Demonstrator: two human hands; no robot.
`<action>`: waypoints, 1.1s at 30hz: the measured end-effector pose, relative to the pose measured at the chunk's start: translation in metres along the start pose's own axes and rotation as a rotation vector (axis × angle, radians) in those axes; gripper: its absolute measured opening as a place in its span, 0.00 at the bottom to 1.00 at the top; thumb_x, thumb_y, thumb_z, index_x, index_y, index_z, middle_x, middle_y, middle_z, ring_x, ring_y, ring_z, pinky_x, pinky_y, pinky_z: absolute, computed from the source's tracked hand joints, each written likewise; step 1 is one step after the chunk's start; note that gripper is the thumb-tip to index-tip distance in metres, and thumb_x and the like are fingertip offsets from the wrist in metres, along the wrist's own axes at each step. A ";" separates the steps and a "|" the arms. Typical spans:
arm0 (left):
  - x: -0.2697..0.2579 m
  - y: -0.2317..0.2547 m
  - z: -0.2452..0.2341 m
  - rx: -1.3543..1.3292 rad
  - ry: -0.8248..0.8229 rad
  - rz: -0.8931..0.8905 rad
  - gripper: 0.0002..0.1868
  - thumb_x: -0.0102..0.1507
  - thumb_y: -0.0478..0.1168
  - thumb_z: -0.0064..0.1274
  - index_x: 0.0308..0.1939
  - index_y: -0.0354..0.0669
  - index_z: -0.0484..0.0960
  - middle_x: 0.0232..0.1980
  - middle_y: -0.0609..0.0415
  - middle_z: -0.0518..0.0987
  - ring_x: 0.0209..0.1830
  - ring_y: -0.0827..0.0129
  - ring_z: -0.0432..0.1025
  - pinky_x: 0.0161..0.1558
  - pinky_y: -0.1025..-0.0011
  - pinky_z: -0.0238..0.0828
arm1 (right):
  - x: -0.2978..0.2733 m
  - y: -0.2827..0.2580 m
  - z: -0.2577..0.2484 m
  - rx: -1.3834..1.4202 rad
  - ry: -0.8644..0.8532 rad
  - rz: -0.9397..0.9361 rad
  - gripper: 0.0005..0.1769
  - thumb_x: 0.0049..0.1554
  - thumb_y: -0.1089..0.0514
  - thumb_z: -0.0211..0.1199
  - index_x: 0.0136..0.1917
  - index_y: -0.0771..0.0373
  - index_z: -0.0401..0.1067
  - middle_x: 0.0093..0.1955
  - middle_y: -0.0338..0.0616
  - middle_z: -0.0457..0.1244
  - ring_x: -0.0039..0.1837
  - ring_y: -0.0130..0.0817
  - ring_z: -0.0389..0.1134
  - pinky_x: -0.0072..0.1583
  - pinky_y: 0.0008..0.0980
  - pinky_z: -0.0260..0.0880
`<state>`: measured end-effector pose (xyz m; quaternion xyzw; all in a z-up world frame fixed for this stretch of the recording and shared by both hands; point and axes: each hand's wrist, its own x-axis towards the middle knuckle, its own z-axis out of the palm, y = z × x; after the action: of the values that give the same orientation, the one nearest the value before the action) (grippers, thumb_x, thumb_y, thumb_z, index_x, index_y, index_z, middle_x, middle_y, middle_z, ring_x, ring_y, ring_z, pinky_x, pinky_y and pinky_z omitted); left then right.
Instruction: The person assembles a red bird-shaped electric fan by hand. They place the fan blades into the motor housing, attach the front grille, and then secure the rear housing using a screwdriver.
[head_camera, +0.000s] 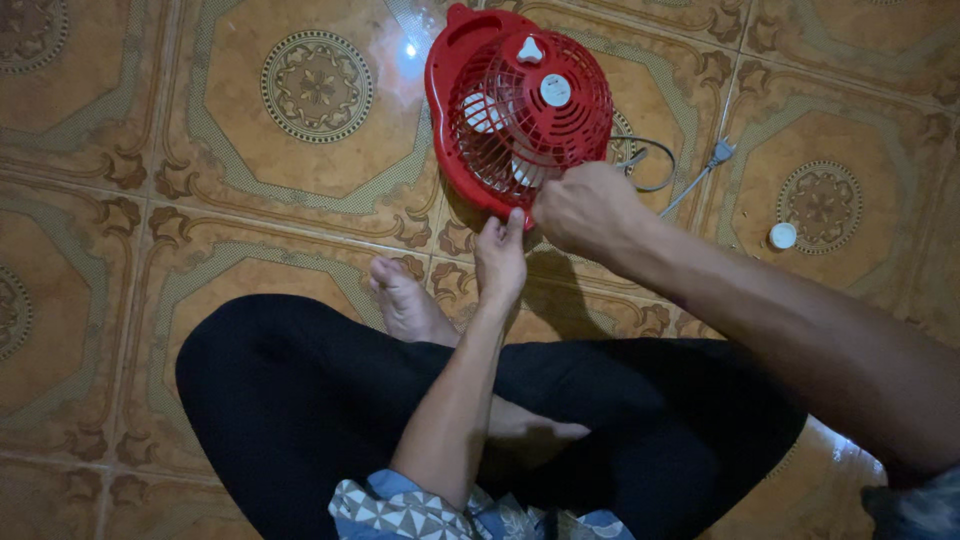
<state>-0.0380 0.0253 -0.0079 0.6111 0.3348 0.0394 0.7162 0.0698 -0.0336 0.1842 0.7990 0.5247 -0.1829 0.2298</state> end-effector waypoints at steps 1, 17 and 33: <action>0.001 -0.004 0.002 -0.040 -0.006 -0.015 0.22 0.71 0.52 0.52 0.39 0.33 0.79 0.31 0.55 0.79 0.30 0.74 0.66 0.35 0.70 0.65 | 0.001 -0.002 0.001 0.006 -0.044 0.028 0.10 0.57 0.56 0.58 0.37 0.57 0.78 0.38 0.45 0.70 0.42 0.42 0.74 0.42 0.43 0.74; -0.006 0.004 0.006 0.000 0.008 -0.068 0.16 0.66 0.48 0.58 0.39 0.36 0.80 0.30 0.58 0.78 0.28 0.73 0.68 0.34 0.72 0.66 | 0.001 0.006 -0.004 -0.013 -0.197 0.025 0.12 0.59 0.55 0.58 0.42 0.55 0.82 0.42 0.46 0.72 0.48 0.44 0.75 0.47 0.43 0.77; -0.010 0.005 0.009 0.057 0.028 -0.033 0.23 0.70 0.54 0.52 0.38 0.34 0.77 0.28 0.50 0.77 0.28 0.65 0.69 0.35 0.63 0.67 | 0.001 0.007 0.001 -0.108 0.136 -0.127 0.10 0.51 0.54 0.61 0.35 0.60 0.79 0.43 0.47 0.70 0.46 0.44 0.74 0.43 0.43 0.75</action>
<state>-0.0390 0.0144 0.0015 0.6251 0.3557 0.0264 0.6943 0.0767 -0.0363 0.1841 0.7612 0.5977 -0.1139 0.2242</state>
